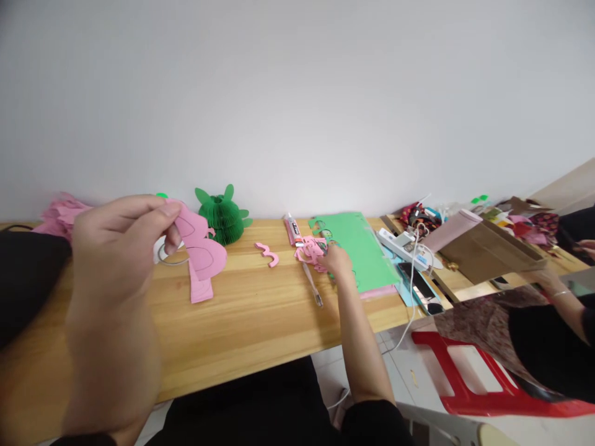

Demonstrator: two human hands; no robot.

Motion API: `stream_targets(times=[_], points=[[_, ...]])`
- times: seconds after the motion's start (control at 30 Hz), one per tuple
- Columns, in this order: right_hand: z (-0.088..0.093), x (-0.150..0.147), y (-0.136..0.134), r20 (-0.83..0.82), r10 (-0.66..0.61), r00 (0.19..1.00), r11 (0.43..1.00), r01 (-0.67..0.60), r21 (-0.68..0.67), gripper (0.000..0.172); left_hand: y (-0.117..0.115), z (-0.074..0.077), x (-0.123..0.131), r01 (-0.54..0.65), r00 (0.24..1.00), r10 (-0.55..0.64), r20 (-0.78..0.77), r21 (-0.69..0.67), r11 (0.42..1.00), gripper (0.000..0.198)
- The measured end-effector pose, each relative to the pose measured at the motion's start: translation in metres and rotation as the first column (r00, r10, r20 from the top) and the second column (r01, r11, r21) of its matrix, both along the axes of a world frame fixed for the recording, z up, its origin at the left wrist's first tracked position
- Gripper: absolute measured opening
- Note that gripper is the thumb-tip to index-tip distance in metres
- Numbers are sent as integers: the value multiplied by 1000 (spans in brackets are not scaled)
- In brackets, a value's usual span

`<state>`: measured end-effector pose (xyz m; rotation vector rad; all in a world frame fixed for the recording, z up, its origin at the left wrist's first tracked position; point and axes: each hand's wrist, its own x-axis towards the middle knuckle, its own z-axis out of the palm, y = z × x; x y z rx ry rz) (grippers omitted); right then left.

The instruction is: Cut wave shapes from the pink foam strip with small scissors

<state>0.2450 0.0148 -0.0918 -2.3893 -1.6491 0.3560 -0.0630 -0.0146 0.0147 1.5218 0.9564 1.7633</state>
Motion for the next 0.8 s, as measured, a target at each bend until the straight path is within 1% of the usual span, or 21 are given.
stream_targets(times=[0.1, 0.17, 0.27, 0.3, 0.33, 0.37, 0.4, 0.43, 0.53, 0.63, 0.7, 0.8], points=[[20, -17, -2, -150, 22, 989, 995, -7, 99, 22, 1, -2, 0, 26, 999, -27, -36, -22, 999, 25], [39, -37, -7, -277, 110, 955, 978, -54, 203, 32, 2, -3, 2, 44, 997, -47, -56, -53, 998, 25], [64, -73, -21, -450, 292, 844, 935, -151, 322, 52, 4, -4, 6, 52, 996, -61, -59, -137, 989, 23], [71, -84, -26, -522, 365, 771, 912, -185, 365, 55, 5, -4, 7, 60, 997, -68, -45, -159, 985, 22], [76, -94, -30, -685, 470, 557, 878, -216, 426, 53, 6, -5, 8, 67, 997, -73, -25, -173, 983, 21], [80, -103, -32, -763, 526, 376, 851, -227, 474, 49, 7, -5, 9, 71, 997, -71, 3, -184, 980, 20], [84, -110, -33, -789, 547, 279, 837, -212, 505, 44, 8, -5, 9, 74, 997, -68, 35, -198, 977, 21], [86, -116, -33, -806, 549, 221, 835, -195, 515, 39, 9, -6, 9, 78, 995, -64, 72, -210, 975, 21], [90, -127, -28, -835, 513, 199, 858, -73, 509, 27, 11, -8, 10, 120, 977, -72, 199, -239, 964, 24], [92, -133, -22, -864, 485, 132, 866, 67, 496, 29, 12, -10, 11, 171, 953, -99, 286, -238, 956, 26], [93, -135, -20, -875, 475, 89, 869, 110, 483, 30, 12, -12, 12, 179, 947, -106, 303, -226, 958, 27], [93, -136, -21, -884, 463, 54, 874, 134, 466, 29, 11, -13, 13, 173, 958, -118, 259, -200, 964, 23]])
